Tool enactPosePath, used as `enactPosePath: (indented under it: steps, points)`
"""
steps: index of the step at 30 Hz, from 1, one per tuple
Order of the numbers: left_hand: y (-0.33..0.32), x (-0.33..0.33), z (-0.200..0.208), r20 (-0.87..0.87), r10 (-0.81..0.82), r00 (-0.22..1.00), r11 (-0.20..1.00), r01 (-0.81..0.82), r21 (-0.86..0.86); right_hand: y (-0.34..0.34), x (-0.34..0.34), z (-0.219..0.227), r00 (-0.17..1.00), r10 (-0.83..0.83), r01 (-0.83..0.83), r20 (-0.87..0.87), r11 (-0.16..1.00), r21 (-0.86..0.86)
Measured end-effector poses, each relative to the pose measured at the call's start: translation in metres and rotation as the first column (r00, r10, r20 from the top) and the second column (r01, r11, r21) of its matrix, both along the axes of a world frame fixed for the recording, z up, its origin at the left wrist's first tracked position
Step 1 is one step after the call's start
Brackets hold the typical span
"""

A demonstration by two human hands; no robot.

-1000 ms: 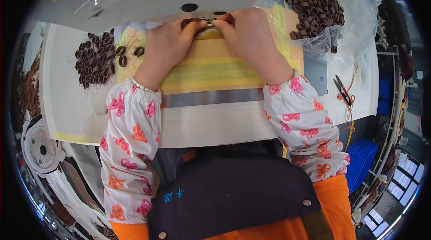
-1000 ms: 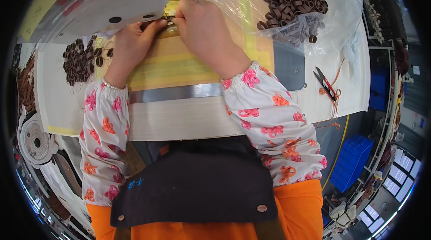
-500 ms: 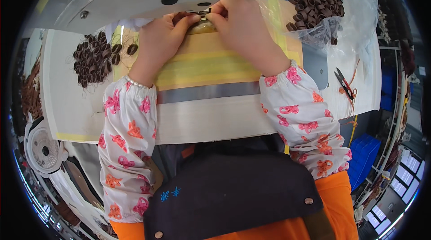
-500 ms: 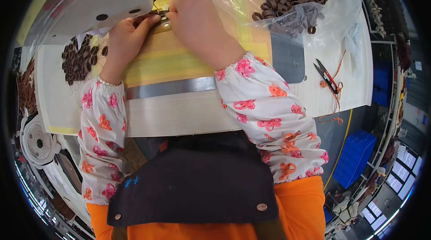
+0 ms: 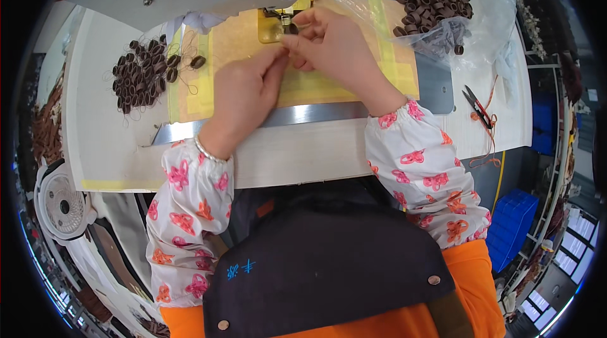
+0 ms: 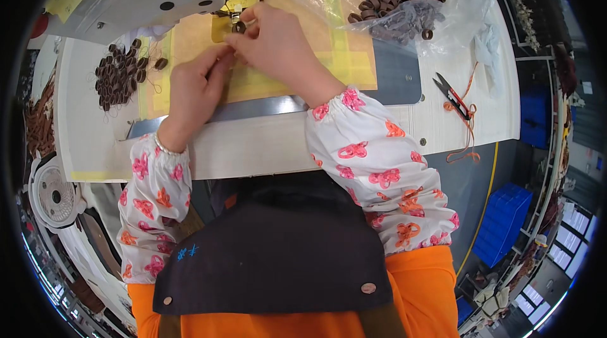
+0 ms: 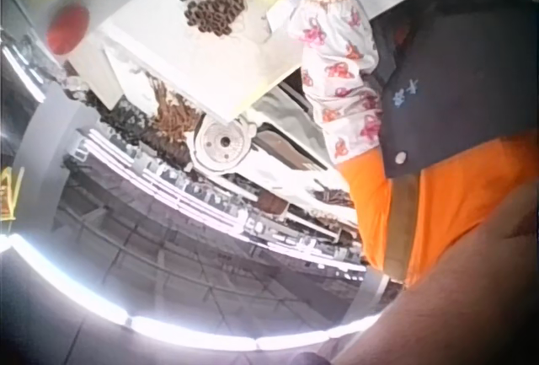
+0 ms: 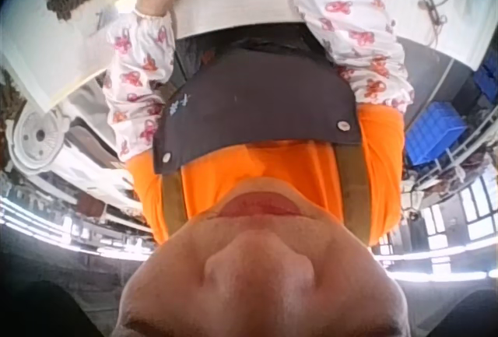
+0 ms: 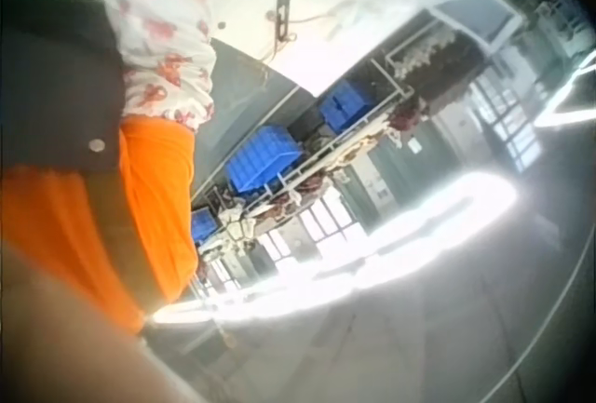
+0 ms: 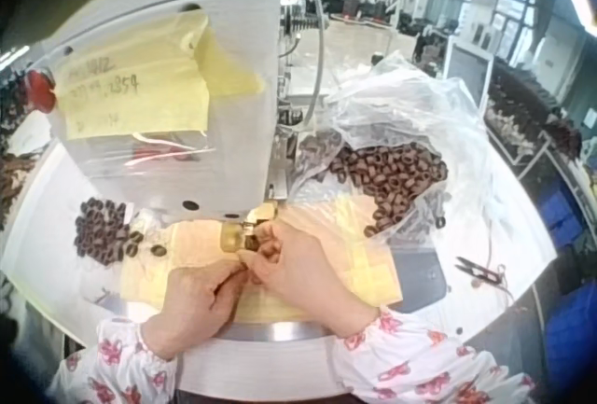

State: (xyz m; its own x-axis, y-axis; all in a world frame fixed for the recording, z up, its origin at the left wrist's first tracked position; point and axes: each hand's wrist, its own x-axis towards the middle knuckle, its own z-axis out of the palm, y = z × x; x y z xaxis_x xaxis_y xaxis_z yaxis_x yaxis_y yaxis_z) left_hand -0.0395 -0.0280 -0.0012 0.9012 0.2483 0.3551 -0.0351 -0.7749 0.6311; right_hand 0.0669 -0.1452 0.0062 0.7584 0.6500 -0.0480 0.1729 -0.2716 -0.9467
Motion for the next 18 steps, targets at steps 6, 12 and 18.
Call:
enactPosePath:
  steps: [6, 12, 18]
  points:
    - [-0.007, -0.011, 0.012, -0.028, -0.103, 0.994, 0.985, 0.098, -0.142, -0.008, -0.006, 0.012, 0.966, 0.039, -0.016, -0.255, 0.996, 0.089]
    - [0.002, -0.012, 0.012, 0.022, -0.115, 0.993, 0.985, 0.117, -0.124, -0.009, -0.006, 0.012, 0.947, 0.046, -0.005, -0.316, 0.992, 0.128]
    - [0.017, 0.020, 0.010, 0.154, -0.244, 0.958, 0.947, 0.269, -0.177, -0.039, -0.055, 0.013, 0.972, 0.207, -0.213, 0.113, 0.976, 0.044]
